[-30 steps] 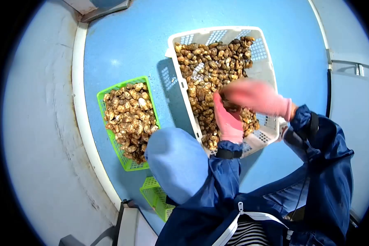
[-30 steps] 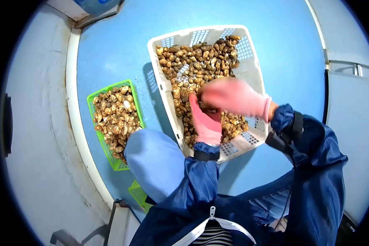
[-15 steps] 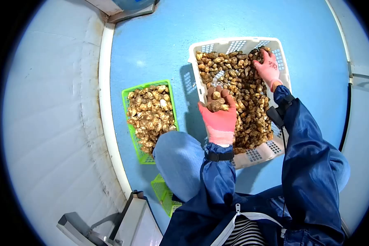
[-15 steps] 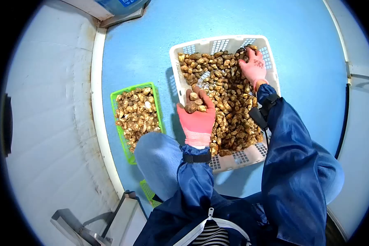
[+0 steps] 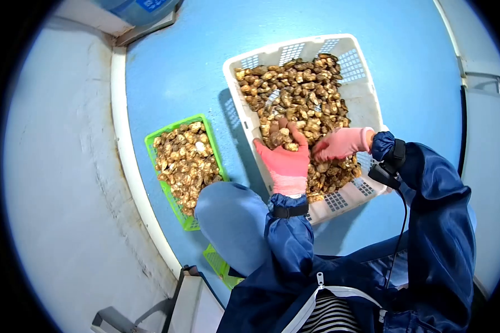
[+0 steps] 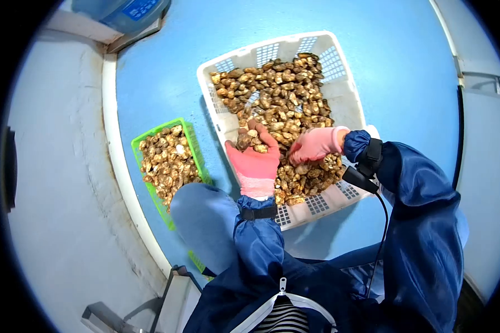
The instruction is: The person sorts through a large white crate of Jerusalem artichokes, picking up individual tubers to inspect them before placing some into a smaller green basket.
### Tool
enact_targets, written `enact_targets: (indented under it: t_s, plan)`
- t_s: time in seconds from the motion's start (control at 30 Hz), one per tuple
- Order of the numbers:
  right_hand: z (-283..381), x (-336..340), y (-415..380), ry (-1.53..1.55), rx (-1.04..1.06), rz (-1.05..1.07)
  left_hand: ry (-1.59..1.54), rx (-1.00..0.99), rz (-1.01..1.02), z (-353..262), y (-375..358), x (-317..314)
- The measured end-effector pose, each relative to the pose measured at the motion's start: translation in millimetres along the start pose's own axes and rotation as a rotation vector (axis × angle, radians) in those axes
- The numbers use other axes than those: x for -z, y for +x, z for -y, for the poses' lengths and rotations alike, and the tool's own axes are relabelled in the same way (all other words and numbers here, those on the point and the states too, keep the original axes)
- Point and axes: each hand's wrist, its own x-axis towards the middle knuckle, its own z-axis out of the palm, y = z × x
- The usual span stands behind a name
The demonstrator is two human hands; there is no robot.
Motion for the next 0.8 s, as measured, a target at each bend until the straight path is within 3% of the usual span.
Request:
enact_targets:
  t_s: [0.03, 0.07, 0.13, 0.2, 0.27, 0.33, 0.4, 0.5, 0.53, 0.57, 0.6, 0.63, 0.67, 0.7, 0.73, 0.77, 0.8]
  plan:
    - [-9.6, -4.0, 5.1, -0.191, 0.025, -0.01, 0.032, 0.013, -0.005, 2.2, 2.9, 4.9]
    - [-18.4, -5.5, 8.2, -0.495, 0.13, -0.153, 0.062, 0.023, -0.012, 2.9, 6.6, 13.0]
    - [-31.1, 9.1, 13.3, -0.519, 0.029, -0.356, 0.054, 0.076, -0.002, 2.3, 13.3, 28.8]
    - [-51.5, 29.6, 20.1, -0.351, -0.055, -0.635, 0.041, 0.12, 0.013, 4.0, 15.4, 35.5]
    - [-62.0, 48.0, 26.3, -0.077, -0.202, -0.765, 0.06, 0.134, -0.072, 4.6, 10.0, 34.7]
    - [-80.5, 51.5, 45.7, 0.027, -0.205, -0.845, 0.021, 0.143, -0.171, 6.4, 4.4, 24.2]
    - [-109.2, 43.1, 91.2, -0.182, -0.322, -0.979, 0.162, 0.037, -0.17, 7.0, -10.3, 10.8]
    - [-100.2, 21.6, 99.7, -0.035, -0.383, -0.962, 0.289, -0.028, 0.042, -20.2, -34.3, -24.8]
    - [-98.9, 17.5, 104.6, 0.034, -0.375, -1.015, 0.142, 0.066, 0.13, -38.2, -47.2, -41.1]
    - [-96.0, 14.5, 103.3, 0.036, -0.366, -1.015, 0.098, 0.09, 0.37, -54.8, -63.8, -53.8]
    - [-96.5, 9.9, 99.4, 0.199, -0.301, -1.047, 0.143, 0.002, 0.337, -69.4, -89.8, -76.2]
    - [-97.9, 7.0, 95.2, 0.361, -0.233, -1.076, 0.319, -0.049, 0.438, -93.9, -107.1, -87.0]
    - [-102.3, 5.3, 95.6, 0.361, -0.224, -1.079, 0.486, -0.152, 0.442, -113.4, -126.7, -96.3]
    - [-108.6, 2.3, 99.8, 0.539, -0.169, -1.06, 0.644, -0.199, 0.591, -144.1, -136.0, -91.6]
    - [-111.8, 0.7, 103.5, 0.72, -0.117, -1.032, 0.819, -0.397, 0.681, -163.2, -144.1, -89.4]
    - [-111.9, 1.1, 103.9, 0.592, -0.109, -1.108, 0.922, -0.743, 0.358, -168.9, -158.3, -89.6]
    - [-111.8, 3.2, 106.2, 0.601, -0.119, -1.11, 0.98, -0.799, 0.328, -193.6, -156.8, -76.6]
